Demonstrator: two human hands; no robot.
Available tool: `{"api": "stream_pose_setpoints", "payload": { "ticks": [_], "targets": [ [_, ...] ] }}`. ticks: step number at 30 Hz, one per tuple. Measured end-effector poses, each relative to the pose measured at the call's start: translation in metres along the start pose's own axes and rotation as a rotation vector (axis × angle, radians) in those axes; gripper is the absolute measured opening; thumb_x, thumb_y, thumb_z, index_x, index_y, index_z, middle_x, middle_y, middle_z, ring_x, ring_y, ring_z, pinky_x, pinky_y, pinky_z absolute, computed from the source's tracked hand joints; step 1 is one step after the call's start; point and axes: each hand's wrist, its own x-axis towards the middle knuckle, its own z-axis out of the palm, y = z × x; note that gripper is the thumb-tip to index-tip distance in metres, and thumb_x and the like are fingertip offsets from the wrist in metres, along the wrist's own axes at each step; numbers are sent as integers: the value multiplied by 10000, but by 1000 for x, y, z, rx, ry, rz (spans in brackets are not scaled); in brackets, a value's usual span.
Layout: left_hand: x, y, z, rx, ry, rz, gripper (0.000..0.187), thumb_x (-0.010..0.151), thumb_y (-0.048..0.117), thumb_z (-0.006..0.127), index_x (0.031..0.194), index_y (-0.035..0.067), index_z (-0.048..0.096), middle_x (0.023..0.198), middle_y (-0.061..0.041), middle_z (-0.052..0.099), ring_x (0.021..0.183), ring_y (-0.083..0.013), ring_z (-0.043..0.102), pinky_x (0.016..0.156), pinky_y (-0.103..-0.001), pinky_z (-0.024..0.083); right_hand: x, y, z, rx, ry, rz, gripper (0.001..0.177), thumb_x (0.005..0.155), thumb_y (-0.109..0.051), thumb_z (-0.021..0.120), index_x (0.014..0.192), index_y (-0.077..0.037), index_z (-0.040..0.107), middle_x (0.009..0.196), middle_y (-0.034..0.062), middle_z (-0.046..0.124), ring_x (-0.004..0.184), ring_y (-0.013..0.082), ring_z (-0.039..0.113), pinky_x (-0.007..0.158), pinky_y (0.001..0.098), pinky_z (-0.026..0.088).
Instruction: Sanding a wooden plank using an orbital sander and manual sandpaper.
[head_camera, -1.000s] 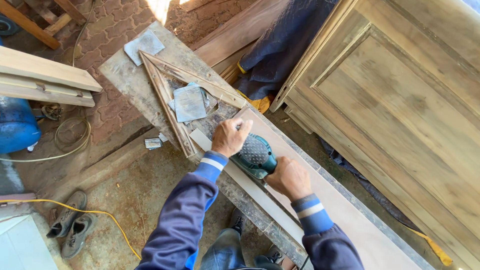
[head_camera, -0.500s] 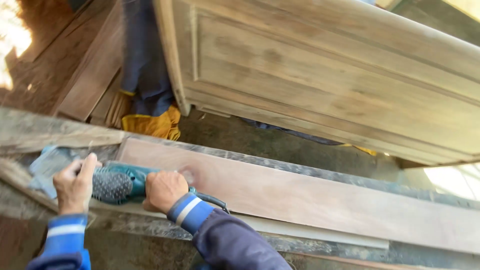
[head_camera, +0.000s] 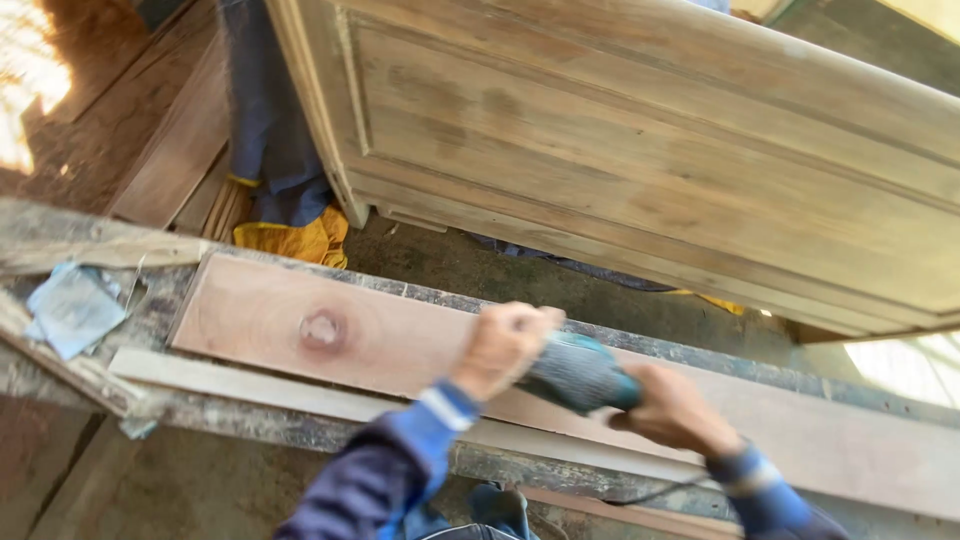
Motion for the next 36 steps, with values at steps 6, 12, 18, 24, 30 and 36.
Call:
{"api": "stream_pose_setpoints", "payload": {
  "ticks": [6,12,18,24,30,36],
  "targets": [
    [12,-9,176,-1,-52,-103,524,917,543,660,942,34,781,851,-169,758,739,-249,728,685,-368,588,-35,170,-22,-214,103,284,394,719,-345,897,1062,-205,764,955,108,841,918,268,793,882,414,614],
    [28,-25,258,-47,-98,-306,600,872,589,665,1077,35,765,1051,-232,753,946,-332,726,861,-404,570,-17,293,-17,-184,91,306,464,694,-334,929,1127,-276,773,934,79,828,944,249,788,920,410,623],
    [36,-6,261,97,-2,-403,644,857,617,630,1047,14,755,1055,-256,740,978,-410,710,874,-482,544,23,325,-17,-280,39,278,425,670,-387,937,1054,-255,814,951,52,825,960,231,785,918,402,635],
    [48,-14,246,260,59,-379,655,903,627,589,1038,8,756,1043,-284,731,982,-438,705,875,-524,540,26,258,-36,-322,-7,253,431,692,-421,895,1070,-243,792,947,66,836,930,247,806,912,405,629],
    [46,-11,211,281,116,-373,636,920,612,559,1016,16,759,1021,-276,737,965,-427,717,859,-526,551,43,234,-31,-314,28,152,416,695,-417,904,1040,-210,796,913,82,850,899,264,818,895,401,623],
    [46,-13,178,320,197,-349,630,944,605,517,978,26,764,986,-272,746,943,-422,723,859,-526,552,71,207,-31,-352,-18,156,419,682,-400,880,1051,-221,795,943,51,806,935,228,766,909,394,623]
  ]
}}
